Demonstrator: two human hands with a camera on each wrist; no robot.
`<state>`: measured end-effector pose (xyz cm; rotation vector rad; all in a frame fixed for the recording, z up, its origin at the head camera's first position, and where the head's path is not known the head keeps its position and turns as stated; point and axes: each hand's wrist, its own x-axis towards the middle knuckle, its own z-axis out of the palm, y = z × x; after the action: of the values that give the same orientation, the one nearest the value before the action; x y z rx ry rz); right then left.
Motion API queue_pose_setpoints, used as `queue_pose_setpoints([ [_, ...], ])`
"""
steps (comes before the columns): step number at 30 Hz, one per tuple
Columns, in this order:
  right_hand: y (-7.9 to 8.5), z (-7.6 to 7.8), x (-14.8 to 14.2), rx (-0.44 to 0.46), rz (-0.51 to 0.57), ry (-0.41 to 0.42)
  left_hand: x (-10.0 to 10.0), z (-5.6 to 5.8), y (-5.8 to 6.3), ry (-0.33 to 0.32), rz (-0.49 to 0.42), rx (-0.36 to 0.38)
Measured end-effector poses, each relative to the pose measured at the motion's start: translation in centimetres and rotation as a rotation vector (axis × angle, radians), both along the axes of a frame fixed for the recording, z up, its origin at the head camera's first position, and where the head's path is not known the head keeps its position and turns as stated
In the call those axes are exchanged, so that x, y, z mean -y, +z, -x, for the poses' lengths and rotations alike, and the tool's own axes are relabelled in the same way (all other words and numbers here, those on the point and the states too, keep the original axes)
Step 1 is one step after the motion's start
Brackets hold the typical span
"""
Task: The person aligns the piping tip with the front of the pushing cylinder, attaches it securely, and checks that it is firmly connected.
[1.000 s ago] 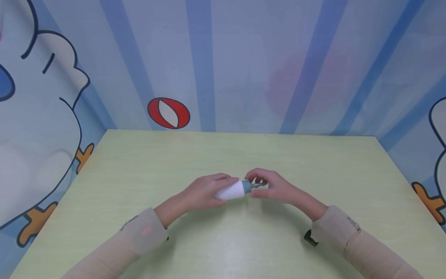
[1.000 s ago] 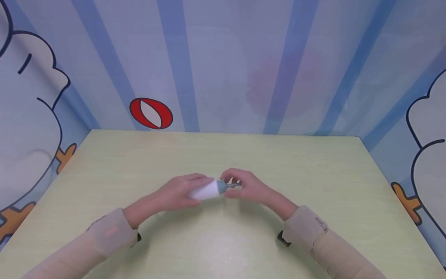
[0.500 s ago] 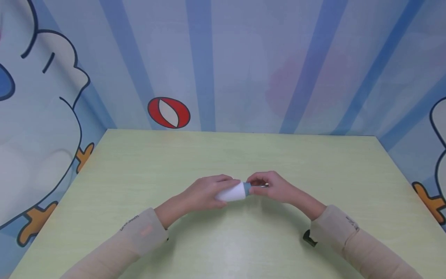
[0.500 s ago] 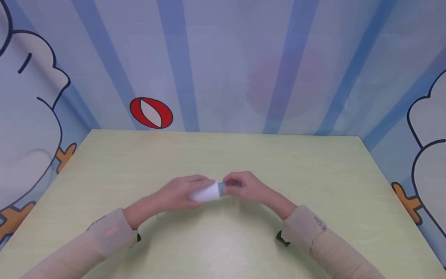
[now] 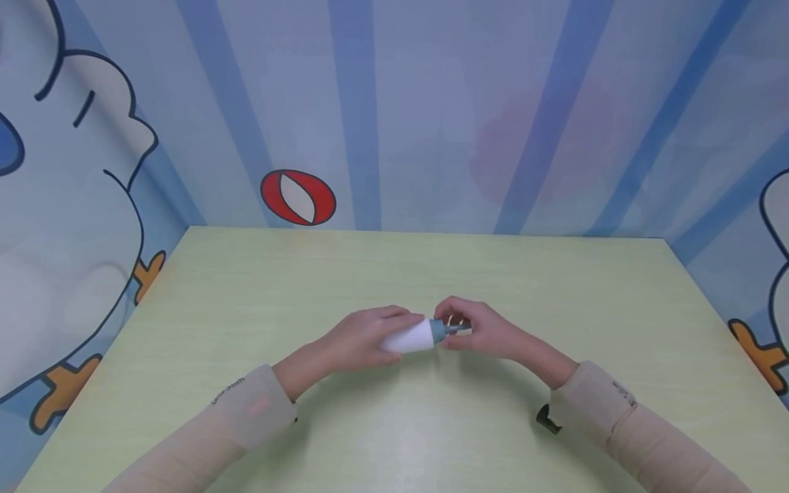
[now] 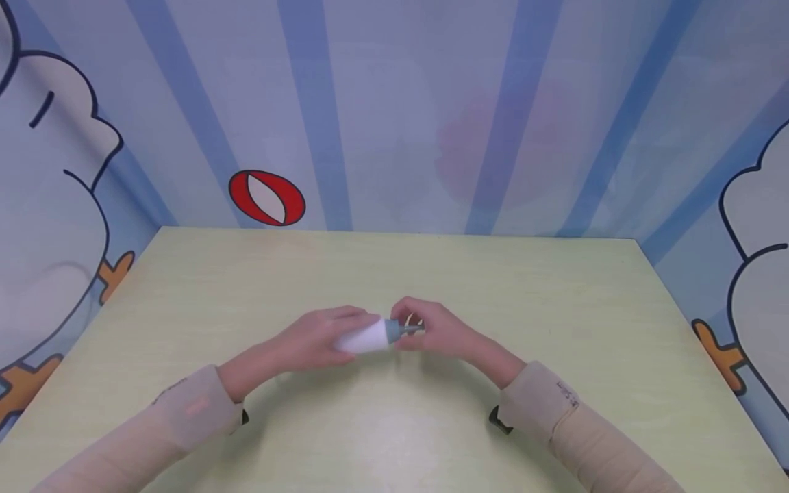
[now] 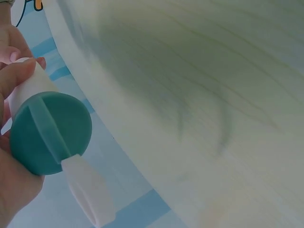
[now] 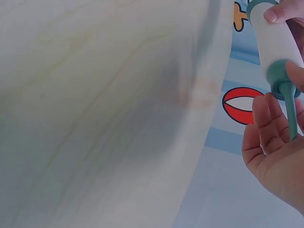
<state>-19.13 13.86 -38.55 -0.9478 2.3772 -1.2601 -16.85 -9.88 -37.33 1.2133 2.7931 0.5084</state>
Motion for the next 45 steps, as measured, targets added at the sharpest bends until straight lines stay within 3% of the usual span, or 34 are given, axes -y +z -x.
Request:
queue_pose_setpoints([
  [10,-0.2,0.0,0.0,0.112,0.024,-0.007,-0.2,0.0,-0.1,-0.028,0.013,-0.003],
  [19,-0.1,-0.3,-0.1,0.018,-0.013,-0.008,-0.1,0.0,0.0,-0.019,0.004,0.017],
  [26,-0.2,-0.4,-0.1,0.041,-0.028,0.007,-0.5,-0.2,-0.3,-0.049,0.029,0.05],
  [40,-1.3,-1.0,-0.1,0.113,-0.017,0.028,-0.5,-0.8,-1.1,-0.132,0.045,0.011],
  [45,-1.6,-1.4,0.1,0.136,-0.032,0.005,-0.5,-0.8,-1.4,-0.12,0.062,0.042],
])
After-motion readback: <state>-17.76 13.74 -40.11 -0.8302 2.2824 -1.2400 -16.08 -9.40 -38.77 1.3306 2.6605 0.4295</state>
